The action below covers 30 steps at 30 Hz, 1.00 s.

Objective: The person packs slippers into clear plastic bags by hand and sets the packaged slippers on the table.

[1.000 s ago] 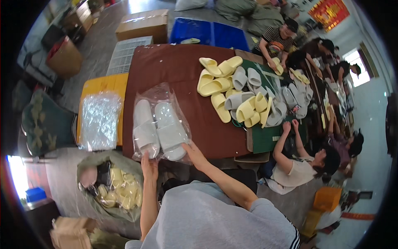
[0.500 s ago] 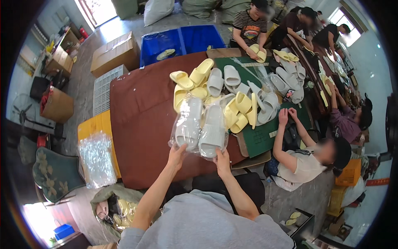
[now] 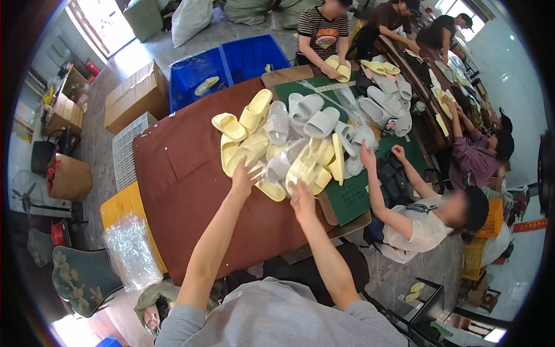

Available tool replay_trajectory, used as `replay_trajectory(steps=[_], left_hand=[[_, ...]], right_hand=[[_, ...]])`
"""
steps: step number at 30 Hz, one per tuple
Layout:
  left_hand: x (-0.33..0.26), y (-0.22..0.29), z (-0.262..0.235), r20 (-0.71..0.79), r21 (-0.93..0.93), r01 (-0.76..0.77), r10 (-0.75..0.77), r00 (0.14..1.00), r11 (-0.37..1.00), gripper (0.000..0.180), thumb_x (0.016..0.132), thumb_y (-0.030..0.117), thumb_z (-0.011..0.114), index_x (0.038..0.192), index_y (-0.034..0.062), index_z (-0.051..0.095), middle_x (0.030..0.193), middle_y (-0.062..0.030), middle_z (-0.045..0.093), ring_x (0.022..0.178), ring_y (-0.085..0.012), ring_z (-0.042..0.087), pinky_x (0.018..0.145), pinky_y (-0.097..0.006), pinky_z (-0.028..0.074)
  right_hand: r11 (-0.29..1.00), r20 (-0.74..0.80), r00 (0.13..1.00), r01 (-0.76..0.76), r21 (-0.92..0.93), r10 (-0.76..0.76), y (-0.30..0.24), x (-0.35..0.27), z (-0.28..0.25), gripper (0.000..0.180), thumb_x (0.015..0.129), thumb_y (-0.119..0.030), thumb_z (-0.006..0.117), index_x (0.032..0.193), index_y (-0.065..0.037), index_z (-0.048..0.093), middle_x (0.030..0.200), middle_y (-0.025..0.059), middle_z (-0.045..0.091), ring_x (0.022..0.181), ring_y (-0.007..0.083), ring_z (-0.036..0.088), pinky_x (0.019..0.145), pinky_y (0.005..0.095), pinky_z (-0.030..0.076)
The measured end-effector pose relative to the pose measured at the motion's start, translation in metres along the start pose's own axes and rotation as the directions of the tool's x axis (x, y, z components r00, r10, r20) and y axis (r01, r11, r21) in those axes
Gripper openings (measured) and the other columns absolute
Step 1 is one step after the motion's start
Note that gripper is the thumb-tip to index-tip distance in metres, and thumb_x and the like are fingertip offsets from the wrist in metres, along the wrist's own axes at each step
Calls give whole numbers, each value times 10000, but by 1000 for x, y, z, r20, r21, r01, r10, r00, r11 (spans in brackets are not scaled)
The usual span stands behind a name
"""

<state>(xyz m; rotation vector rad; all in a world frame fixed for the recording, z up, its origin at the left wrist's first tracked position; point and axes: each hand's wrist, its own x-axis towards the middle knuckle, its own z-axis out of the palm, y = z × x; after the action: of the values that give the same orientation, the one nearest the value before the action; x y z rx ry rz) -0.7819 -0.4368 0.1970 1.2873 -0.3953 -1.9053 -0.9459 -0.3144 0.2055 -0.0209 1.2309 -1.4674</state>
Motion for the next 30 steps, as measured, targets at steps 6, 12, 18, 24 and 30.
replay_trajectory(steps=[6, 12, 18, 24, 30], left_hand=[[-10, -18, -109, -193, -369, -103, 32, 981, 924, 451, 984, 371, 383, 1374, 147, 353, 1277, -121, 486, 1035, -330, 562, 836, -483, 511], [-56, -9, -186, -296, -234, -338, 264, 918, 912, 399, 989, 329, 444, 1311, 100, 496, 1219, -61, 547, 996, -199, 581, 843, -350, 501], [-133, 43, -207, 92, 154, -340, 329, 940, 928, 440, 1005, 323, 406, 1327, 30, 471, 1245, -84, 556, 1070, -178, 581, 865, -303, 496], [-210, 63, -244, 270, 225, -352, 289, 918, 909, 496, 998, 348, 413, 1358, 7, 426, 1287, -108, 533, 1104, -217, 571, 920, -330, 481], [-263, 66, -330, 91, 158, -426, 416, 905, 891, 580, 994, 451, 347, 1387, 27, 389, 1326, -133, 502, 1115, -275, 566, 934, -367, 473]], right_hand=[[908, 89, 931, -320, -272, 354, 80, -34, -21, 122, 881, -215, 646, 916, -103, 614, 850, -2, 647, 635, 52, 568, 544, 187, 450], [435, 212, 572, -288, -853, 793, 109, -52, -38, 432, 816, -409, 694, 1027, -33, 673, 952, 73, 677, 892, 169, 637, 763, 295, 515], [125, 719, 693, 720, -683, -58, 89, -34, 8, 231, 819, -160, 645, 968, 16, 626, 900, 177, 646, 820, 307, 644, 728, 387, 505], [-336, 945, 323, 897, -289, 49, 73, -64, 146, 610, 721, -130, 715, 1286, -151, 484, 1210, 106, 528, 1193, 306, 445, 1050, 562, 262], [-85, 876, 346, 937, -338, 336, 122, -59, 145, 60, 820, -113, 611, 828, -56, 626, 829, 120, 622, 850, 325, 590, 820, 425, 447]])
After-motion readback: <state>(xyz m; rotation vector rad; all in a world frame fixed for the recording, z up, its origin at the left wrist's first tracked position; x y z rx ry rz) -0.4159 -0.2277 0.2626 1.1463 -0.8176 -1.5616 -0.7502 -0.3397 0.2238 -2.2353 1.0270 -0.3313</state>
